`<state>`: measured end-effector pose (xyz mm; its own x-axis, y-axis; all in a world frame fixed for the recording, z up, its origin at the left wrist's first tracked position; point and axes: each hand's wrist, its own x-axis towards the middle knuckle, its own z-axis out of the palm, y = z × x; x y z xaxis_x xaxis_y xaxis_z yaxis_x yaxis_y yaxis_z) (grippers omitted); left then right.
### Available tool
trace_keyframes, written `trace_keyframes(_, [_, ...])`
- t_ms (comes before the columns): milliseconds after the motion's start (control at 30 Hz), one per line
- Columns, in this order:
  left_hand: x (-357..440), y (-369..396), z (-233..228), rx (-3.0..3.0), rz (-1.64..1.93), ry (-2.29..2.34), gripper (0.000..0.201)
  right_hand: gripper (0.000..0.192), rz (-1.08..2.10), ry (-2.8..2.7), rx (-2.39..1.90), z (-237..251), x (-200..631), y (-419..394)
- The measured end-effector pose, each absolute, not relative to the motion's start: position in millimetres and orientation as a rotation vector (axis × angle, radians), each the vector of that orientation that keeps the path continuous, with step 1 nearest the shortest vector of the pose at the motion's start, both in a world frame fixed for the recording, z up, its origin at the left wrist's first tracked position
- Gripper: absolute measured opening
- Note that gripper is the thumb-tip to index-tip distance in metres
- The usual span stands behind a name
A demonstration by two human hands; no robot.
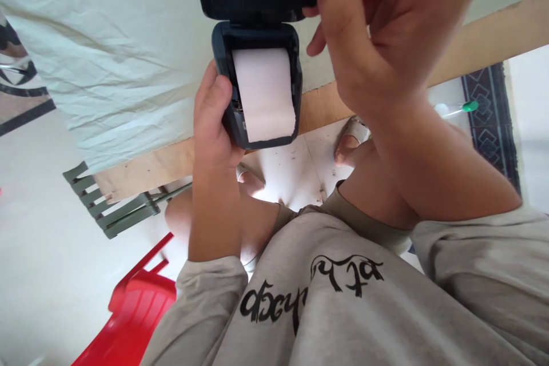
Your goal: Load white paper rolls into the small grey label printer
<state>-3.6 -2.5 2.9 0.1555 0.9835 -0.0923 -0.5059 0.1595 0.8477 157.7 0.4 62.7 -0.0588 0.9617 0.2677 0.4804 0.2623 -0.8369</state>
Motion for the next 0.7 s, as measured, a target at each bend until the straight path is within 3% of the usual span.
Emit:
trace_keyframes(100, [-4,-2,5,0.783,1.229,0.774,0.026,0.026,0.349,-1.688,-1.287,54,154,4])
trace_keyframes(333, [-4,-4,8,0.807,1.184,0.795,0.023,0.030,0.036,-2.143,-1.484,45,152,9])
trace_keyframes(500, [-6,-3,7,0.874,1.152,0.840,0.028,0.022,0.088,-2.402,-1.674,54,148,5])
trace_keyframes(700, [-5,-3,5,1.001,1.164,0.863,0.031,0.033,0.247,-2.501,-1.739,63,151,7])
